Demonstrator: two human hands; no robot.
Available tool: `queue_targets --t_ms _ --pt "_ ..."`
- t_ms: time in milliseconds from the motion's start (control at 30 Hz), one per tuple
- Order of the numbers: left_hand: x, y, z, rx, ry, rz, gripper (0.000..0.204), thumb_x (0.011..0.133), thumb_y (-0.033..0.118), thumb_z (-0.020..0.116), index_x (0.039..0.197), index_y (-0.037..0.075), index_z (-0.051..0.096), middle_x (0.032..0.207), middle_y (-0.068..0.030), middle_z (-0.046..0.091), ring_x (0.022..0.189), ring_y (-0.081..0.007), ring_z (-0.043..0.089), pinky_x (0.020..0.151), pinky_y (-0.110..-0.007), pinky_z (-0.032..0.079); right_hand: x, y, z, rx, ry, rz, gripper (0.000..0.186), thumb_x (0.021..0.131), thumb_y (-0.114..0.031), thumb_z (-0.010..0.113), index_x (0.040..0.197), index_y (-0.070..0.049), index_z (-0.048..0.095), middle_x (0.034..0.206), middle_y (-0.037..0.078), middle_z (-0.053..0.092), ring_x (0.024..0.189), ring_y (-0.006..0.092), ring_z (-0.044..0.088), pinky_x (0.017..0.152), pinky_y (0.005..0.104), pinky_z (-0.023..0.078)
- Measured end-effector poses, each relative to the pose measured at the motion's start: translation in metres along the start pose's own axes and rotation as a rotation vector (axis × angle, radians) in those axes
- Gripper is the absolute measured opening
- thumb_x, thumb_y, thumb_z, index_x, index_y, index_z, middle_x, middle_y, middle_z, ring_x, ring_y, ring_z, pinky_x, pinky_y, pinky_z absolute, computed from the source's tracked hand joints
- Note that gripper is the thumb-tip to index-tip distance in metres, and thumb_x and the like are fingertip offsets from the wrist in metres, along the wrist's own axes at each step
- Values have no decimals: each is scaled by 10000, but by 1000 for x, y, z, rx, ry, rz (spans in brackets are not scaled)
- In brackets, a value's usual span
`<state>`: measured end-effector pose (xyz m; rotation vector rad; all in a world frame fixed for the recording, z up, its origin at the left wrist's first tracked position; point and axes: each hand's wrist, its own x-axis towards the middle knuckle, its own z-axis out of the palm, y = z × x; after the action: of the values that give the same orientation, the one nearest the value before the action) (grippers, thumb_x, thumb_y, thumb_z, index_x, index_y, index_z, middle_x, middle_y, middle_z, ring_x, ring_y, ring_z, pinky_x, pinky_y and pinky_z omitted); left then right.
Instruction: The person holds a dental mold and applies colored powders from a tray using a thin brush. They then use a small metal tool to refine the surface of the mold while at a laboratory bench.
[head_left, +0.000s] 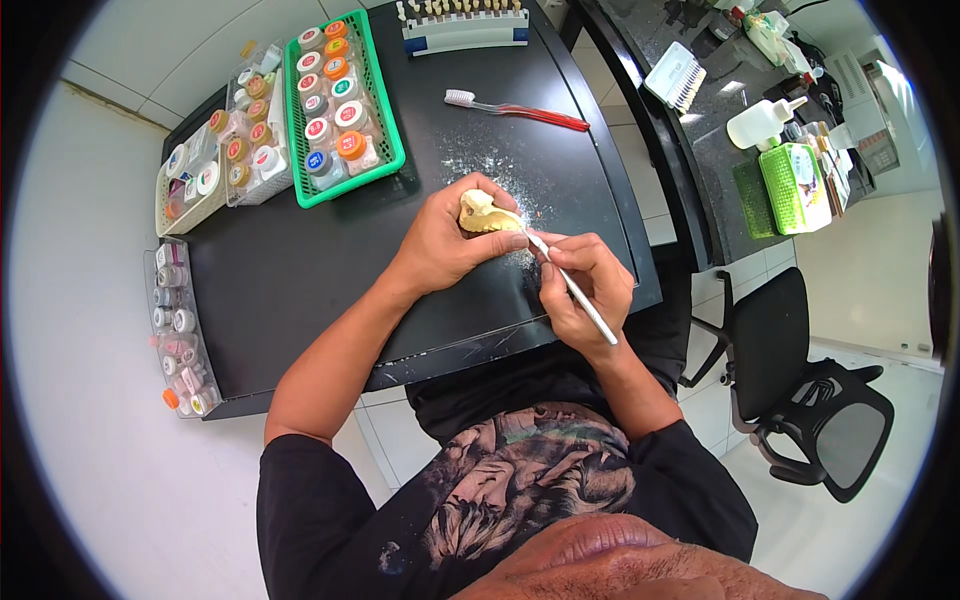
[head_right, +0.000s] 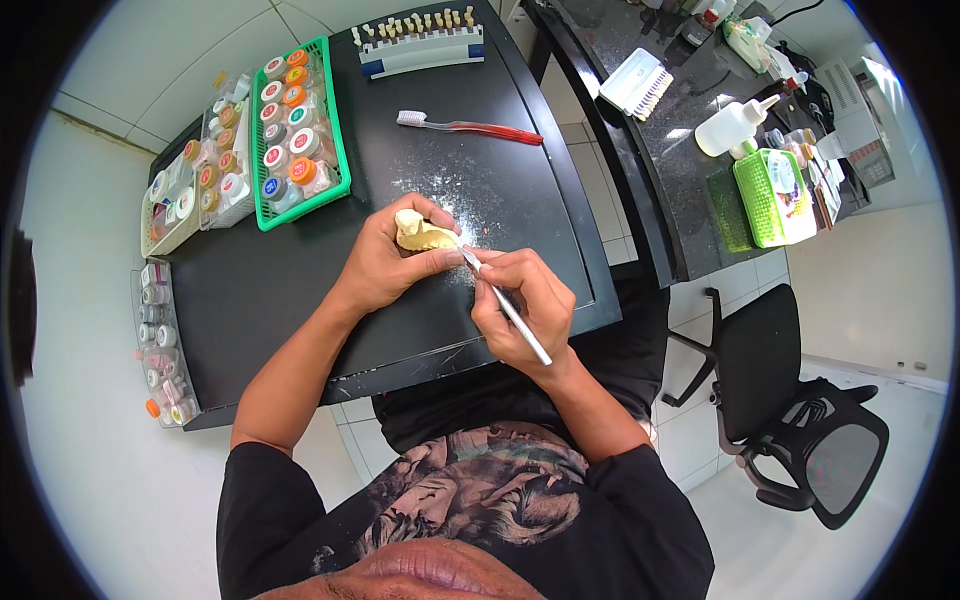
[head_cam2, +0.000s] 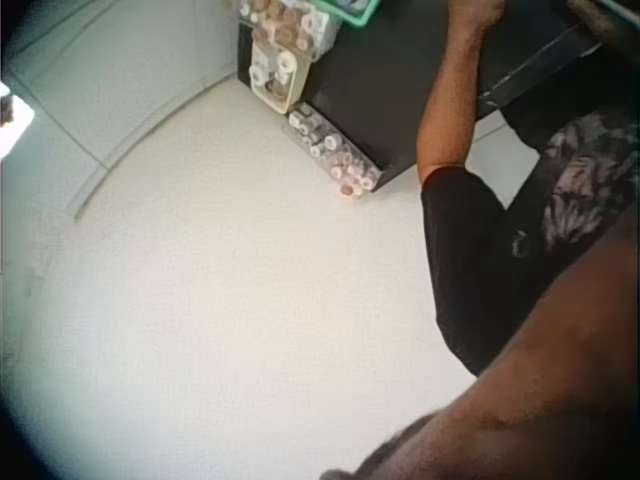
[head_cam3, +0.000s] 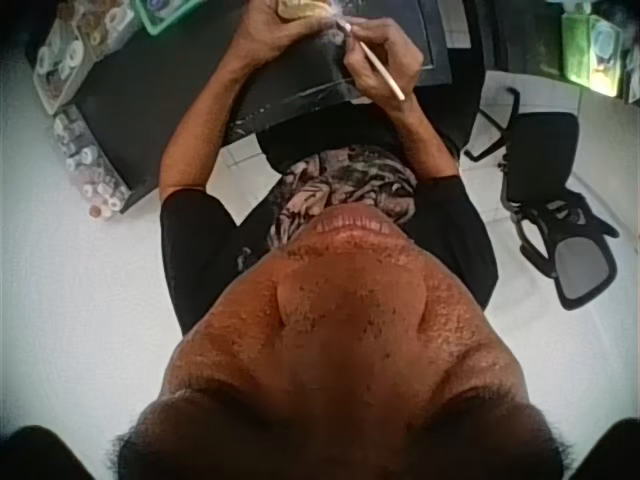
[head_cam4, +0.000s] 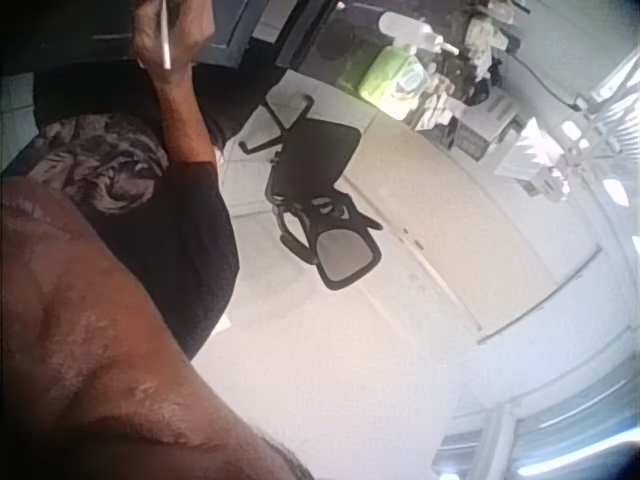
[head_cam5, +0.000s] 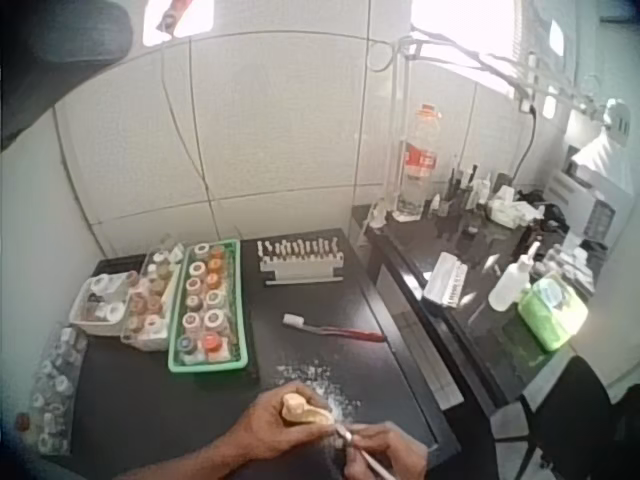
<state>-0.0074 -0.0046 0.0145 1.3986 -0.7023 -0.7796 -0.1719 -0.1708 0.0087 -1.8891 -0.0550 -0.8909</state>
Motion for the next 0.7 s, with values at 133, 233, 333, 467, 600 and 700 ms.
queue_targets --t_ms 133,233,333,467,600,700 --pt "0 -1 -1 -13 0 8 335 978 73 943 1215 67 706 1157 -18 776 1070 -94 721 953 -288 592 0 1 1 2 -1 -7 191 916 172 768 1036 73 658 987 222 768 1069 396 869 828 379 693" --pt "0 -1 0 -24 -2 15 336 978 73 943 1214 70 704 1162 -19 777 1073 -96 722 958 -290 592 0 0 2 5 5 -3 190 920 173 764 1041 74 657 990 220 769 1073 393 869 831 378 693" --pt "0 -1 0 -36 -9 -2 339 976 69 943 1216 68 703 1169 -22 776 1079 -97 721 962 -292 592 -1 1 2 16 7 15 185 927 169 763 1046 76 656 999 224 773 1078 387 868 836 377 693" --pt "0 0 0 -41 -18 37 340 975 64 942 1217 66 704 1162 -23 774 1081 -99 719 963 -292 589 -2 2 1 0 7 5 182 936 159 766 1053 74 655 1019 237 783 1072 379 866 842 382 693" --pt "-1 -3 1 -24 -3 38 334 977 60 937 1217 63 705 1154 -24 772 1075 -101 717 961 -293 587 -1 -1 2 -37 7 -20 182 946 151 771 1058 66 655 1045 251 799 1063 376 867 849 390 694" --pt "-1 -2 3 3 13 55 326 984 61 931 1219 59 704 1157 -28 774 1074 -103 720 963 -293 588 -1 -1 3 -50 14 -29 183 953 145 774 1063 59 655 1060 259 807 1064 376 867 856 393 693"
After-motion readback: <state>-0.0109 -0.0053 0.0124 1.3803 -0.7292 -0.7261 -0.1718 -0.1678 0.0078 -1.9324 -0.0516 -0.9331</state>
